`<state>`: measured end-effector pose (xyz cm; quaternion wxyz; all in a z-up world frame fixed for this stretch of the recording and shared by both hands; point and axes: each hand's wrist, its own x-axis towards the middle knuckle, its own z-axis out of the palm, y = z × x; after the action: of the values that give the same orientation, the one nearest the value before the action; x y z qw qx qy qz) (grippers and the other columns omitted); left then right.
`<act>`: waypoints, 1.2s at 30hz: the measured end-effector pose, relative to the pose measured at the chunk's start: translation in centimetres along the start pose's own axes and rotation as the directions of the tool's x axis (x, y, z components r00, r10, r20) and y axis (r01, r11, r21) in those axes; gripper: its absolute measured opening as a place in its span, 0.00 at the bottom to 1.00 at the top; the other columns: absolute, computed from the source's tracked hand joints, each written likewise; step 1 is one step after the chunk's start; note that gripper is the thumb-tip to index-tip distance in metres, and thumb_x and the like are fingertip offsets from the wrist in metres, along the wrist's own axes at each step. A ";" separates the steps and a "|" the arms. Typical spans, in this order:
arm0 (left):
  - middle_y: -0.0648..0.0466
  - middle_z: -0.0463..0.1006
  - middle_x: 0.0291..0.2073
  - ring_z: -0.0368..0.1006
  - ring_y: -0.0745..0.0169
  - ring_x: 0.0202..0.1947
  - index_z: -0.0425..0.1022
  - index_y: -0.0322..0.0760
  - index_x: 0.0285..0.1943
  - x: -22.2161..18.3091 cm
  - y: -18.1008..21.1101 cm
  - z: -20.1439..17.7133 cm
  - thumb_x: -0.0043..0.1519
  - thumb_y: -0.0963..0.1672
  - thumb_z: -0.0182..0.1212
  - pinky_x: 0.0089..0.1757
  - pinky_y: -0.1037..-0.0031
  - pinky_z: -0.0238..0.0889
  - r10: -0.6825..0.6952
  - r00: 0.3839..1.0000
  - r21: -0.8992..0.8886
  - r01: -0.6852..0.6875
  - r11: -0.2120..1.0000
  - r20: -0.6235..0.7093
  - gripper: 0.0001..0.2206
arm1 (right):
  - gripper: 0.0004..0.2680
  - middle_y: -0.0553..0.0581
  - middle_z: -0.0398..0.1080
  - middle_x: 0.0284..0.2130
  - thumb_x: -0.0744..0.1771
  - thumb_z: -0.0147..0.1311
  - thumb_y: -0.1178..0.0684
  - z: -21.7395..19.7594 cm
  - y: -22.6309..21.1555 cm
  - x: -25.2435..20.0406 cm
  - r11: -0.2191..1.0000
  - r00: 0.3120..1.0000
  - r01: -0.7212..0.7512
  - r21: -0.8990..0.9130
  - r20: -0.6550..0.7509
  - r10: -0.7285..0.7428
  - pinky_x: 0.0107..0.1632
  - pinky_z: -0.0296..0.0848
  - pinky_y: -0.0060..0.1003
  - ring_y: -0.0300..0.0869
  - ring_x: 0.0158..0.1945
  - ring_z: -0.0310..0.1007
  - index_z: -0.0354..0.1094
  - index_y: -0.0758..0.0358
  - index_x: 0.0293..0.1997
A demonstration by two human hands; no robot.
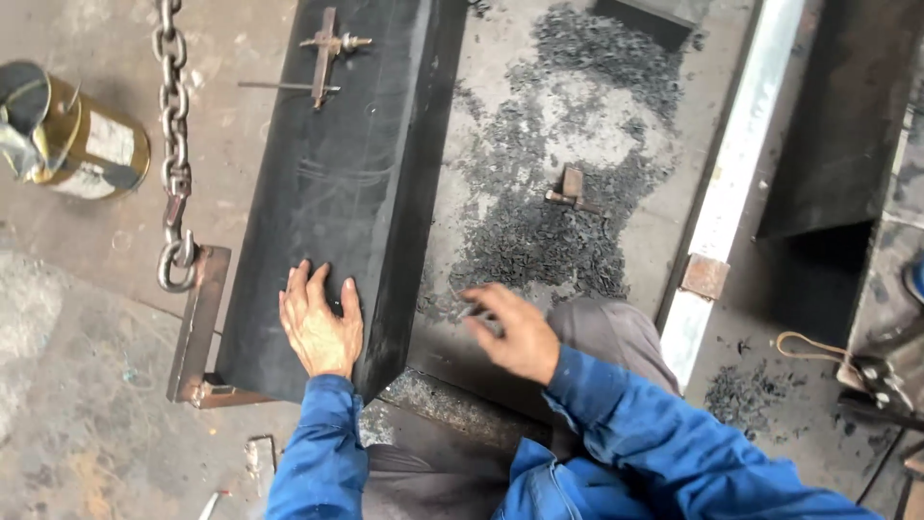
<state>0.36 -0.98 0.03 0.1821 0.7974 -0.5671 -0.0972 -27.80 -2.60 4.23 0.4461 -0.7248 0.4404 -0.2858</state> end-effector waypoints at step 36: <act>0.47 0.70 0.64 0.61 0.46 0.70 0.74 0.39 0.59 0.3 0.2 -0.8 0.63 0.48 0.63 0.68 0.53 0.47 -0.019 1.000 0.005 0.019 1.000 -0.019 0.18 | 0.11 0.68 0.72 0.40 0.60 0.63 0.45 6.5 7.9 27.4 0.611 0.947 0.321 -0.724 0.236 -0.218 0.39 0.70 0.54 0.58 0.41 0.74 0.72 0.53 0.42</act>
<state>0.60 -1.15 0.81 0.1844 0.8041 -0.5580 -0.0899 -13.27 -26.16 -5.09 0.0833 -0.9179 0.3760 -0.0953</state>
